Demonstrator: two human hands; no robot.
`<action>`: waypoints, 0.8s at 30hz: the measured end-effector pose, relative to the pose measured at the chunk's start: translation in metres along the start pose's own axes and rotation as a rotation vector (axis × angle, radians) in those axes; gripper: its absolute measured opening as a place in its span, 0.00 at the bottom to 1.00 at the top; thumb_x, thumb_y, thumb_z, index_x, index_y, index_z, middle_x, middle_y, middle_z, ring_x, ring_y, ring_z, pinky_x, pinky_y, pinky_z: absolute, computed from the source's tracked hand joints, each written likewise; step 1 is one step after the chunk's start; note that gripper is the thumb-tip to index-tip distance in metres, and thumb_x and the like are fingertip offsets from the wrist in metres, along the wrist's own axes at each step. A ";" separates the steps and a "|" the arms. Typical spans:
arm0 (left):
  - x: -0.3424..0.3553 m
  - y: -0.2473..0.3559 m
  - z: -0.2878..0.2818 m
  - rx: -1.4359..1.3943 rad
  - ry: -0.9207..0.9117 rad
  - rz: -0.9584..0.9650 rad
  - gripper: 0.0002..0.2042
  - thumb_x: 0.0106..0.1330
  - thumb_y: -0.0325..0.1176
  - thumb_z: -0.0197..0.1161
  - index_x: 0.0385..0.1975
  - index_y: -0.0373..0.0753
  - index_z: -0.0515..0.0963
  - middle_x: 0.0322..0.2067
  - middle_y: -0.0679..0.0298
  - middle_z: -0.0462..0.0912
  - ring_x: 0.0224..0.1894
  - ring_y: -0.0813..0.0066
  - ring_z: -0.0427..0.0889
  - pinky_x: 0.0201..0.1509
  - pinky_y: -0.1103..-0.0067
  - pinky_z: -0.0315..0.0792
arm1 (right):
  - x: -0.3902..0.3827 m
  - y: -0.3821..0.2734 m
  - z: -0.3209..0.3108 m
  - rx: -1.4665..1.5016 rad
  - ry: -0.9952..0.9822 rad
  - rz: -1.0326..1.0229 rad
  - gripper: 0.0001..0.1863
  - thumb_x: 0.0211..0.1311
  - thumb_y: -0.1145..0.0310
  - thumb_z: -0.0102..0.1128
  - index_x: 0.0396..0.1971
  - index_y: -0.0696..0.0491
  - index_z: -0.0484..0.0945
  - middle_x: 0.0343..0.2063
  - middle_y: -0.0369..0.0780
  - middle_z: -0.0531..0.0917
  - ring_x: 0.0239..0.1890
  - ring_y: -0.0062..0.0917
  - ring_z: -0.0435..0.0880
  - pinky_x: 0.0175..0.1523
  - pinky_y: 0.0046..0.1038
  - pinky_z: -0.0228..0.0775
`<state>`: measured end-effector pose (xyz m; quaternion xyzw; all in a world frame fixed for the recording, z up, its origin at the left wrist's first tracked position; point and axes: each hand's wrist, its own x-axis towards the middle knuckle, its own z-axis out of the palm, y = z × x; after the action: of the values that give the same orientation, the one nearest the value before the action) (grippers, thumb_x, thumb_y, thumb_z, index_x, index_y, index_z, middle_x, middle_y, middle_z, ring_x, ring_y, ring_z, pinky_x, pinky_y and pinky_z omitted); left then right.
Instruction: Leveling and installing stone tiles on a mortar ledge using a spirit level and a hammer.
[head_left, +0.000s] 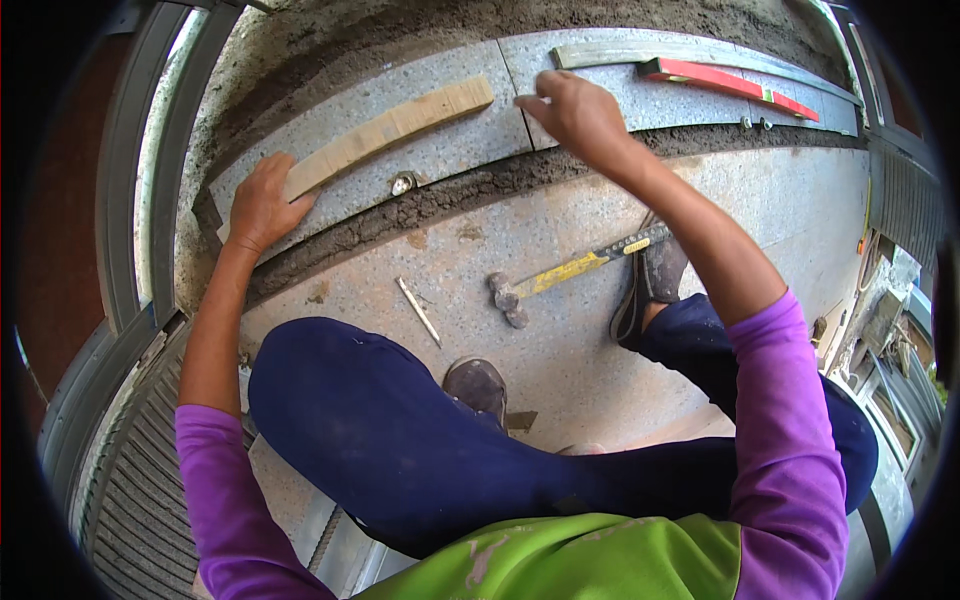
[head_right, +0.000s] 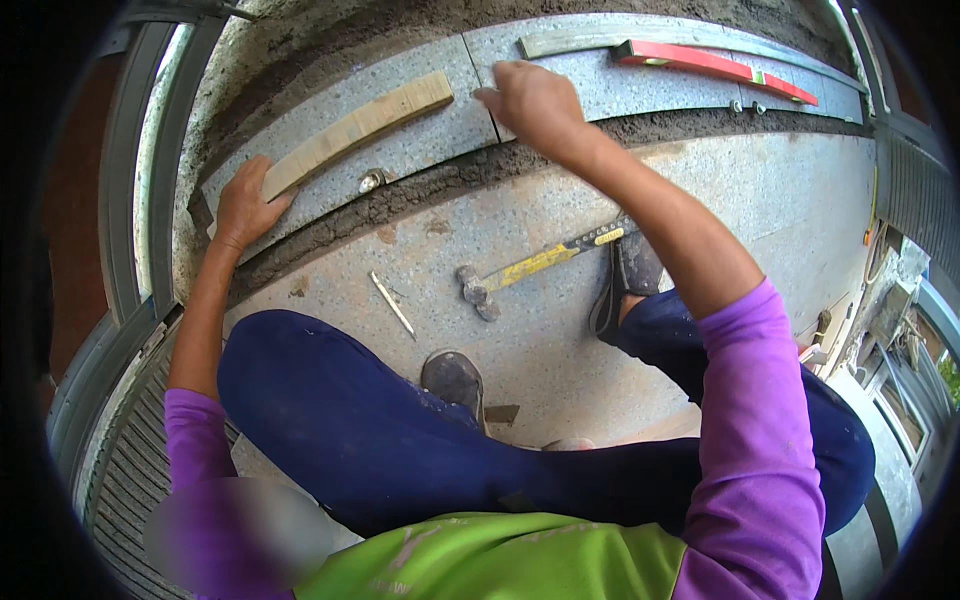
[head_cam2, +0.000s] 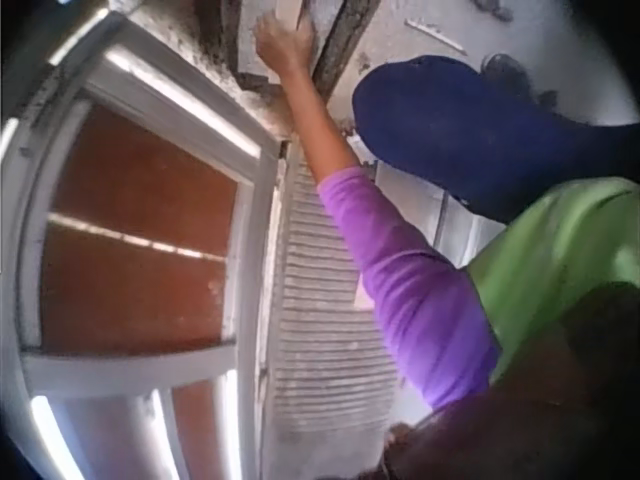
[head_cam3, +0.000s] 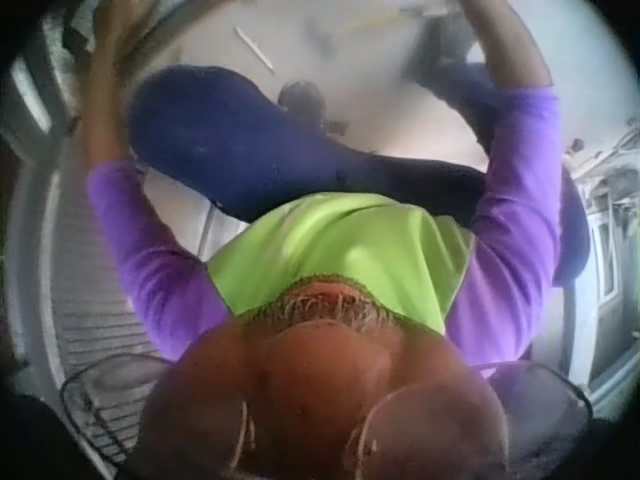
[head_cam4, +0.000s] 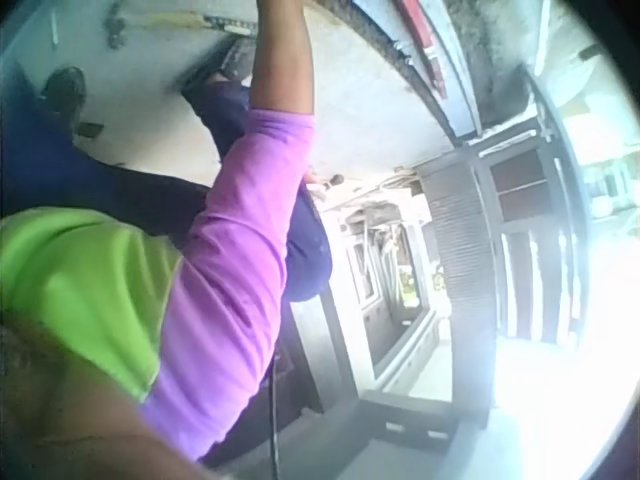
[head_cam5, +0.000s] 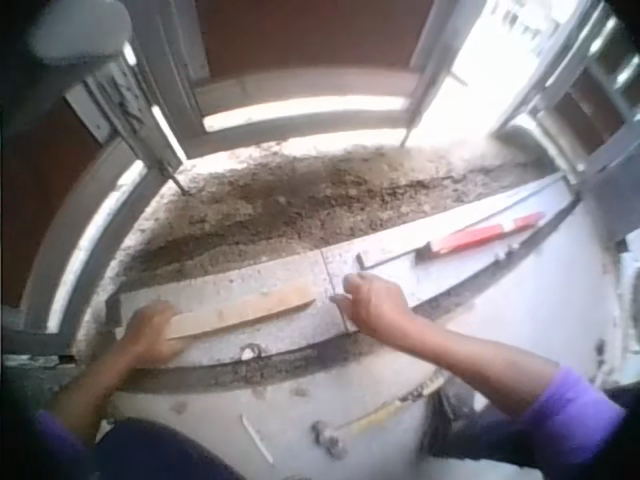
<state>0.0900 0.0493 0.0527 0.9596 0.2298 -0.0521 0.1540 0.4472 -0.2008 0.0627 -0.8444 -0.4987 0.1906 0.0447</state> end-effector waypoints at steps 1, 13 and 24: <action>0.001 0.002 -0.004 0.018 -0.023 -0.004 0.22 0.53 0.40 0.73 0.45 0.36 0.77 0.42 0.52 0.81 0.48 0.49 0.80 0.50 0.60 0.76 | -0.009 -0.015 -0.009 0.012 0.156 -0.198 0.16 0.70 0.55 0.61 0.39 0.55 0.79 0.39 0.44 0.84 0.43 0.34 0.84 0.46 0.38 0.81; -0.021 0.030 -0.018 0.175 0.057 -0.021 0.38 0.59 0.49 0.74 0.67 0.38 0.68 0.61 0.50 0.74 0.68 0.49 0.67 0.74 0.53 0.55 | 0.039 -0.140 0.019 -0.187 -0.161 -0.651 0.20 0.70 0.67 0.54 0.59 0.56 0.74 0.51 0.44 0.84 0.57 0.37 0.81 0.60 0.46 0.74; -0.120 0.088 0.011 -0.014 0.127 -0.489 0.37 0.65 0.44 0.71 0.72 0.39 0.64 0.68 0.47 0.68 0.72 0.46 0.62 0.77 0.58 0.55 | 0.027 0.027 -0.021 -0.348 -0.235 -0.534 0.11 0.73 0.68 0.49 0.47 0.55 0.77 0.39 0.44 0.87 0.39 0.33 0.89 0.39 0.37 0.85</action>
<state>0.0234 -0.0797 0.0868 0.8758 0.4645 -0.0257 0.1285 0.4888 -0.1889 0.0679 -0.6512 -0.7290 0.1802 -0.1098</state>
